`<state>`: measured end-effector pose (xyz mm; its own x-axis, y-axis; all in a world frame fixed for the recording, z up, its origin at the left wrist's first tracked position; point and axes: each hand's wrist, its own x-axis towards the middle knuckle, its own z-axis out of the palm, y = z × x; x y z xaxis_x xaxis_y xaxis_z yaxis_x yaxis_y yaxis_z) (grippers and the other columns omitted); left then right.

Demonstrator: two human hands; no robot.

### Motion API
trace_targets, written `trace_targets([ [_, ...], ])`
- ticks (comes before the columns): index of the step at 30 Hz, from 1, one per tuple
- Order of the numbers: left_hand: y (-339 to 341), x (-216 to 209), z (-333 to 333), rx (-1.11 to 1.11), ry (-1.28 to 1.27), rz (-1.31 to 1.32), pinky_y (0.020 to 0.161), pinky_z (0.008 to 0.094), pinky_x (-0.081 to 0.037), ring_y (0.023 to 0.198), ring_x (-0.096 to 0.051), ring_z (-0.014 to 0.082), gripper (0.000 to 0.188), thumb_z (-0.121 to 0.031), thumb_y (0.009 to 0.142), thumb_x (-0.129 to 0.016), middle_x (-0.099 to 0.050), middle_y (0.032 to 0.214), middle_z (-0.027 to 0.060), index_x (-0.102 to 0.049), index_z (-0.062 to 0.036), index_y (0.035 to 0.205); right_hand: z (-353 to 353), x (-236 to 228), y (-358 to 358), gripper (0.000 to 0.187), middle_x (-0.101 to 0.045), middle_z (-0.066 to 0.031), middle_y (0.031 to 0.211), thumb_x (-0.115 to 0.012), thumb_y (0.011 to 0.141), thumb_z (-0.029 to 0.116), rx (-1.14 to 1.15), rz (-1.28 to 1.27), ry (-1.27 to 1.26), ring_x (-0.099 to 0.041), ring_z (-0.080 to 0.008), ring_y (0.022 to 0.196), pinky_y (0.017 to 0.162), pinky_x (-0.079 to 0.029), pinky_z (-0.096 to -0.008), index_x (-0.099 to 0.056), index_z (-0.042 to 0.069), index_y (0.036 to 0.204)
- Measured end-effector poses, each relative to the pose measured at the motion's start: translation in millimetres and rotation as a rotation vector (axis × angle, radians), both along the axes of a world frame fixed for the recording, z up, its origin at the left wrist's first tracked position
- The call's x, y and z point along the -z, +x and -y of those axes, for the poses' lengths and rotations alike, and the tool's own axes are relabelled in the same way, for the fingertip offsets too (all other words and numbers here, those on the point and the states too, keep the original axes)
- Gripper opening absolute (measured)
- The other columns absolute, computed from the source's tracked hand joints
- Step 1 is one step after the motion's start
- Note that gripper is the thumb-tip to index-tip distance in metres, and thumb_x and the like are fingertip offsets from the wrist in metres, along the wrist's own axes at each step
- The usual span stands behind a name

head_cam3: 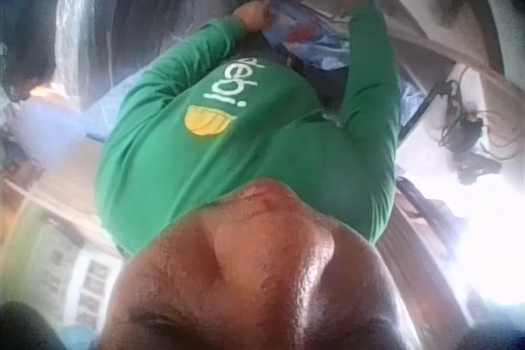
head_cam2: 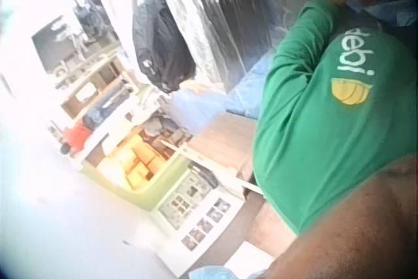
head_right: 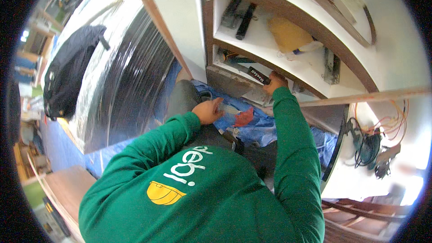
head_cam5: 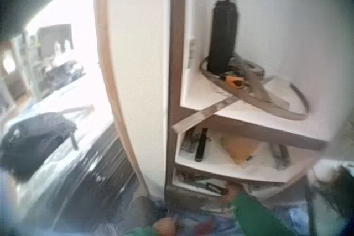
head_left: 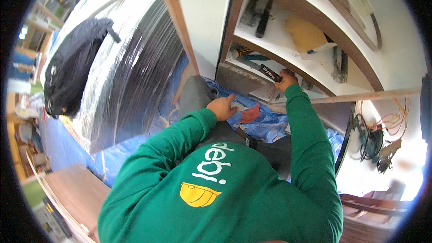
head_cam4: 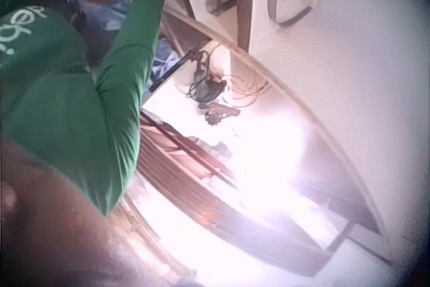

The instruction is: The person is assembling a white cabinet with curved wooden trim. They use a metal pry bar to adjust and fit the trim pieces along the cabinet edges. The person works from a seated position on the floor, manipulating the trim and occasionally reaching for tools or parts from the cabinet interior.

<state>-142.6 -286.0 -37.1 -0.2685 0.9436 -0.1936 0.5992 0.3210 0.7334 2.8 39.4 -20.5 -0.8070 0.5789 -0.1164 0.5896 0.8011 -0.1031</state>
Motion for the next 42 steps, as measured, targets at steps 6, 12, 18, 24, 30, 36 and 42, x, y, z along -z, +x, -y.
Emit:
trace_targets([
  [6, 1, 8, 2, -0.042, 0.058, -0.018, 0.076, 0.0518, -0.049, 0.086, -0.064, 0.0427, 0.057, -0.031, 0.087, -0.064, -0.067, 0.09, 0.0232, -0.048, 0.0008, 0.131, -12, 5, 1, 0.048, -0.066, -0.0182, 0.095, -0.078, 0.064, 0.036, 0.046, -0.033, -0.282, -0.063, -0.0379, 0.091, 0.083, -0.051, -0.0443, -0.061, 0.005, 0.096],
  [12, -3, 0, 3, -0.038, 0.009, 0.032, 0.077, 0.0528, -0.049, 0.088, -0.064, 0.0438, 0.056, -0.032, 0.088, -0.063, -0.067, 0.093, 0.0251, -0.048, 0.0004, 0.131, -24, 8, 4, 0.034, -0.067, -0.0181, 0.106, -0.062, 0.086, 0.035, 0.011, -0.024, -0.185, -0.064, -0.0382, 0.099, 0.089, -0.05, -0.0447, -0.065, 0.009, 0.107],
  [18, -4, -1, 6, -0.071, 0.037, 0.042, 0.078, 0.0544, -0.049, 0.089, -0.063, 0.045, 0.057, -0.032, 0.087, -0.063, -0.066, 0.093, 0.0269, -0.047, 0.0, 0.131, -8, -12, 11, 0.028, -0.067, -0.0178, 0.117, -0.062, 0.092, 0.025, 0.162, -0.173, -0.125, -0.063, -0.0353, 0.109, 0.095, -0.049, -0.0392, -0.069, 0.006, 0.111],
  [24, -4, 1, 3, -0.067, -0.007, 0.072, 0.081, 0.0542, -0.049, 0.092, -0.063, 0.046, 0.058, -0.033, 0.087, -0.063, -0.067, 0.096, 0.0276, -0.047, -0.0002, 0.132, -4, -11, -25, 0.05, -0.058, -0.0208, 0.131, -0.043, 0.099, 0.044, 0.316, -0.115, -0.123, -0.057, -0.0372, 0.119, 0.103, -0.044, -0.0412, -0.061, 0.008, 0.128],
  [30, -7, -9, 5, -0.057, -0.068, 0.077, 0.083, 0.0536, -0.049, 0.094, -0.064, 0.0456, 0.057, -0.035, 0.088, -0.062, -0.067, 0.099, 0.0279, -0.048, -0.0007, 0.131, -17, 29, -79, 0.052, -0.053, -0.0181, 0.138, -0.037, 0.098, 0.047, 0.271, 0.029, 0.234, -0.052, -0.0378, 0.125, 0.108, -0.038, -0.0478, -0.055, 0.015, 0.134],
  [36, -10, -11, 6, -0.058, -0.095, 0.078, 0.085, 0.0529, -0.049, 0.096, -0.064, 0.0448, 0.056, -0.035, 0.088, -0.062, -0.067, 0.101, 0.0275, -0.05, -0.0025, 0.131, 7, 19, -94, 0.044, -0.053, -0.0115, 0.139, -0.046, 0.096, 0.04, 0.226, 0.114, 0.151, -0.049, -0.0372, 0.127, 0.111, -0.034, -0.0535, -0.055, 0.025, 0.136],
  [42, -12, -4, 5, -0.047, -0.089, 0.065, 0.084, 0.0525, -0.05, 0.095, -0.064, 0.0442, 0.053, -0.035, 0.087, -0.062, -0.067, 0.102, 0.0266, -0.053, -0.0034, 0.129, 13, 21, -78, 0.037, -0.06, -0.0101, 0.13, -0.052, 0.095, 0.04, 0.12, -0.057, 0.338, -0.056, -0.0368, 0.119, 0.105, -0.042, -0.0489, -0.061, 0.023, 0.125],
])
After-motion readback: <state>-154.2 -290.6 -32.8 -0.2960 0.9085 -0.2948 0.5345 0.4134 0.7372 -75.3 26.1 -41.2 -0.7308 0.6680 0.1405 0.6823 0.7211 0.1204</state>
